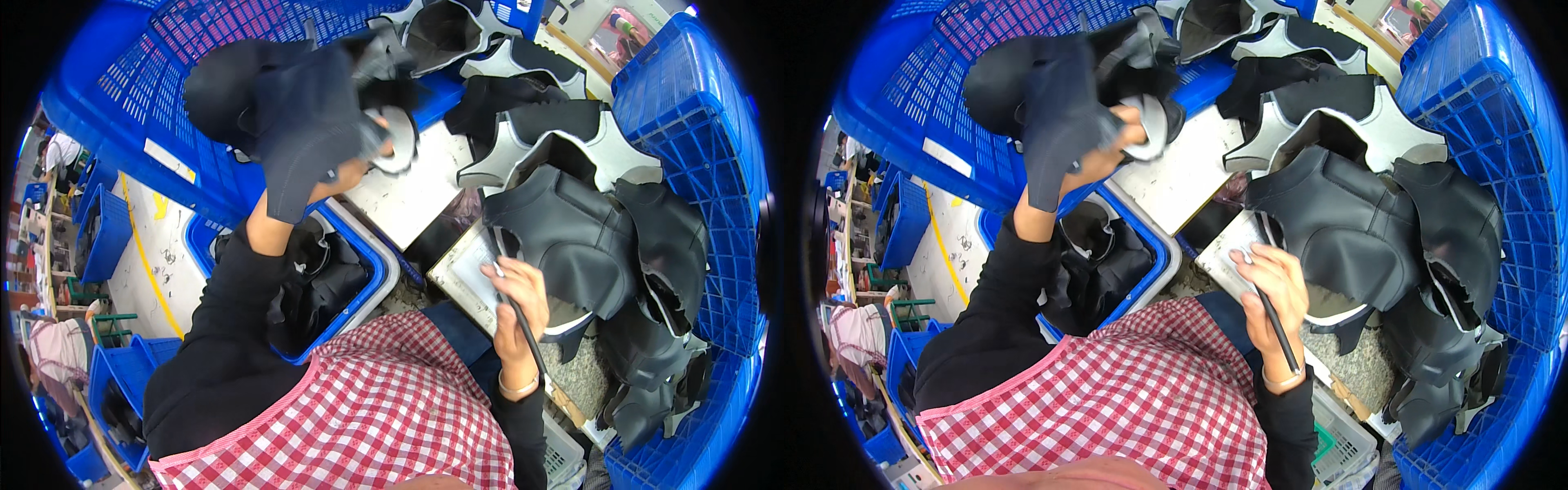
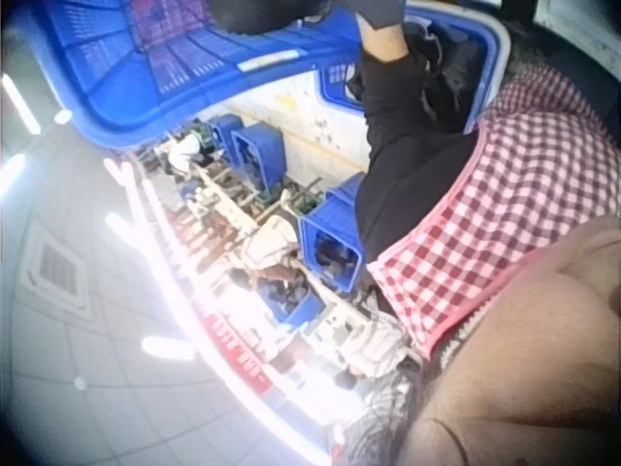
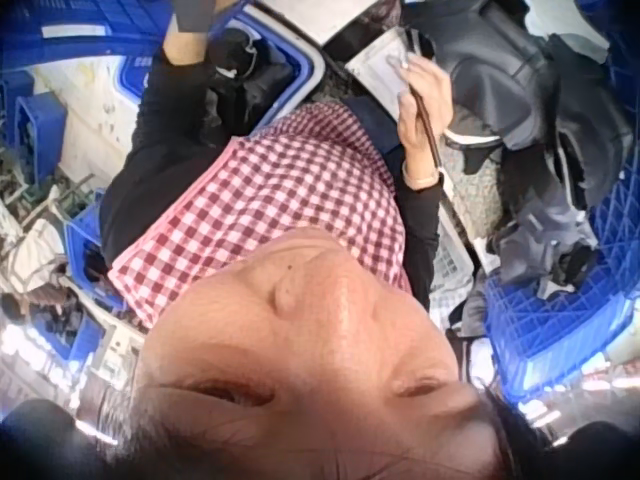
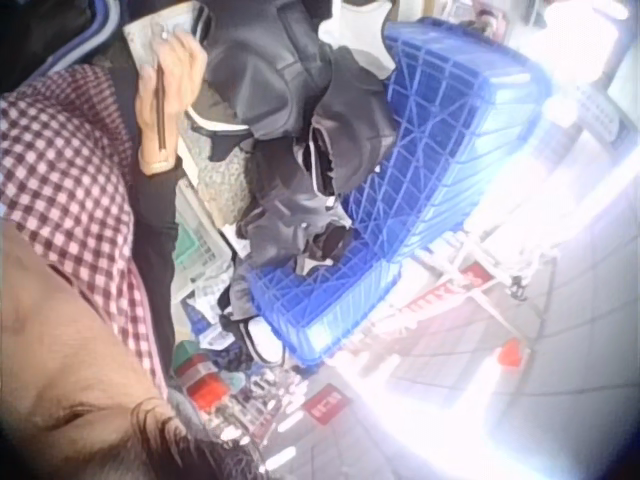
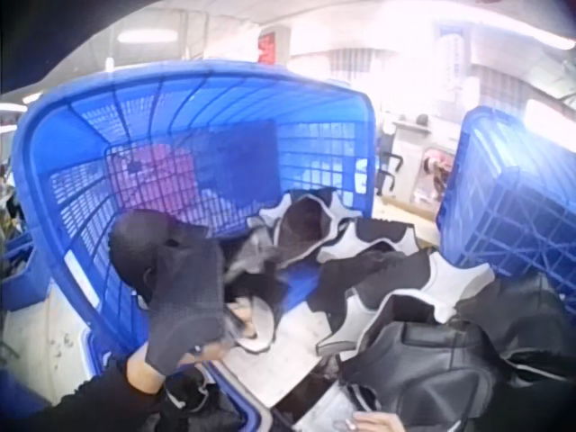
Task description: The person sits at a low table and repeatedly picks up black shoe parts from a blue basket. They use a hammer to tap the parts on a mat, then use a pen-like tool to trim or mark edges before placing the parts into another basket.
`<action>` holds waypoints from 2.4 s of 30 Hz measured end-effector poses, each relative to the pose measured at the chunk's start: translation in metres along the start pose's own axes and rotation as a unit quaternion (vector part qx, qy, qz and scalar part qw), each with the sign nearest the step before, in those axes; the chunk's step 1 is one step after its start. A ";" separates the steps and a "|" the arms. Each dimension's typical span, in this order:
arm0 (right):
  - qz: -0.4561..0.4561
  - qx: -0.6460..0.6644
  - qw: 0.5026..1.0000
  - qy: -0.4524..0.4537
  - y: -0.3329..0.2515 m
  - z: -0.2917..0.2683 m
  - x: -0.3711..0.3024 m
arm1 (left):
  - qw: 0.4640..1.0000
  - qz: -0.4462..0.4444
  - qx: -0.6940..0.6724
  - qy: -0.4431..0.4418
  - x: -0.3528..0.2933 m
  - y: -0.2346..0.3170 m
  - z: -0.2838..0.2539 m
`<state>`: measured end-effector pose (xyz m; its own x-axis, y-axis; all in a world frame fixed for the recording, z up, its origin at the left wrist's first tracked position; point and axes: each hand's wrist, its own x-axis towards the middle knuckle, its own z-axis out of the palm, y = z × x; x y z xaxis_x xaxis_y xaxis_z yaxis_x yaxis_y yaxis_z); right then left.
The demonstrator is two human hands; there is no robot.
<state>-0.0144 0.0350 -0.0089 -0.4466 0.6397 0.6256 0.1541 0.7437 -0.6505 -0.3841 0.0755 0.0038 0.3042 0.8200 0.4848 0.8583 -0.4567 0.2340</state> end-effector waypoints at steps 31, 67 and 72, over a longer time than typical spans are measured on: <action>0.318 0.129 0.936 0.079 0.066 0.049 -0.076 | 0.877 0.129 -0.183 -0.426 0.051 0.098 0.097; 0.231 0.005 0.967 0.106 0.097 0.065 -0.074 | 0.823 0.168 -0.167 -0.516 0.071 0.113 0.096; 0.250 -0.016 0.962 0.104 0.100 0.068 -0.073 | 0.817 0.172 -0.162 -0.526 0.072 0.113 0.097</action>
<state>-0.0262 0.0491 -0.1489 -0.1238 0.9419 0.3123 0.3318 0.3359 -0.8815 -0.2253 0.1169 -0.0165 0.8376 0.3887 -0.3838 0.5444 -0.6510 0.5290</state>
